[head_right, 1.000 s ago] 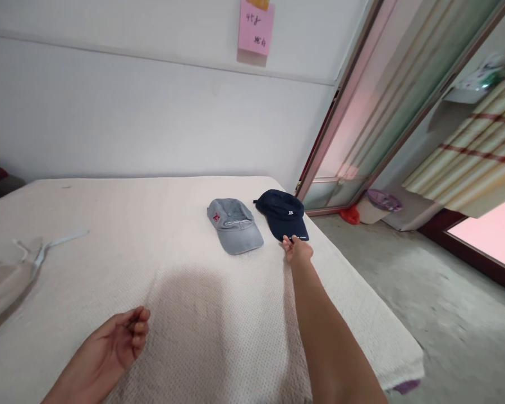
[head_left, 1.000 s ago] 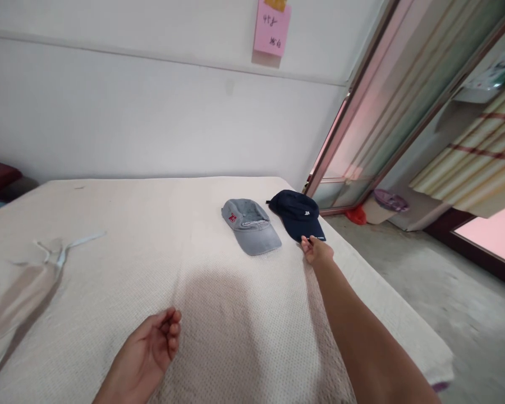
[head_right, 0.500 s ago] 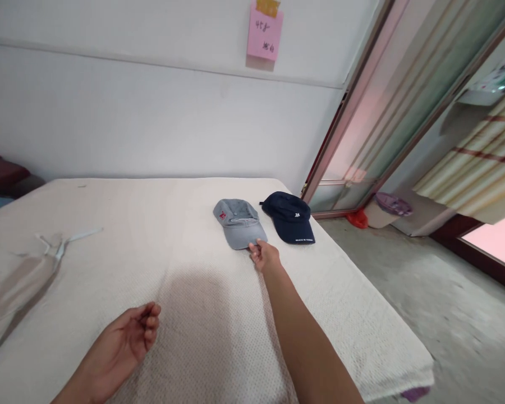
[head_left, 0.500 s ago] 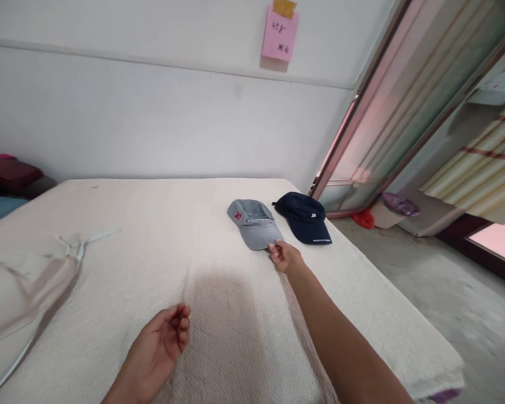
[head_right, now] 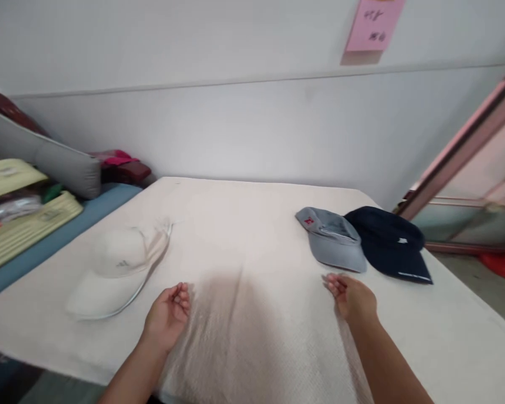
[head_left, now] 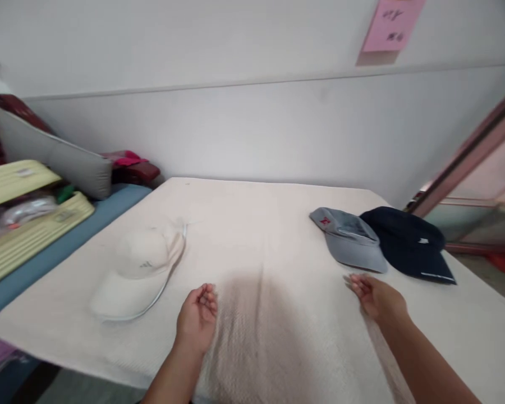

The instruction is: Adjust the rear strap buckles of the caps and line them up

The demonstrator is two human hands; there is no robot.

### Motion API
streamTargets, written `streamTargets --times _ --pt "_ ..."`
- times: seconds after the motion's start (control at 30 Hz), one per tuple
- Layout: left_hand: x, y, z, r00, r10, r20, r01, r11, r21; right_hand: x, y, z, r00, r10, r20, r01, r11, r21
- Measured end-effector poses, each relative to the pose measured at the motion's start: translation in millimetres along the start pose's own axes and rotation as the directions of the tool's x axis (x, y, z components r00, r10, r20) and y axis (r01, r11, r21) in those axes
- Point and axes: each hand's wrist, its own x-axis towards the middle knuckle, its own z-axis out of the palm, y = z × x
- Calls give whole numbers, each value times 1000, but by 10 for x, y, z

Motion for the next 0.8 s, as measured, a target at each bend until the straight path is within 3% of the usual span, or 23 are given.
streamTargets --times 0.17,0.3,0.47,0.67,0.8 --pt "66 463 -308 990 116 -76 -124 986 -110 -554 415 86 989 -5 150 15 998 -62" --pt "98 680 -501 981 153 -123 -171 974 -149 -1000 750 193 968 59 246 -37 995 -93" --pt "107 728 -570 975 177 -132 -196 970 -144 -1304 990 398 956 68 286 -37 993 -114" --pt "105 733 -590 968 217 -128 -231 967 -108 -1404 1129 684 925 100 365 -48 988 -149" --pt "40 816 -669 943 290 -167 -310 944 -115 -1471 1219 766 898 141 417 -65 980 -190"
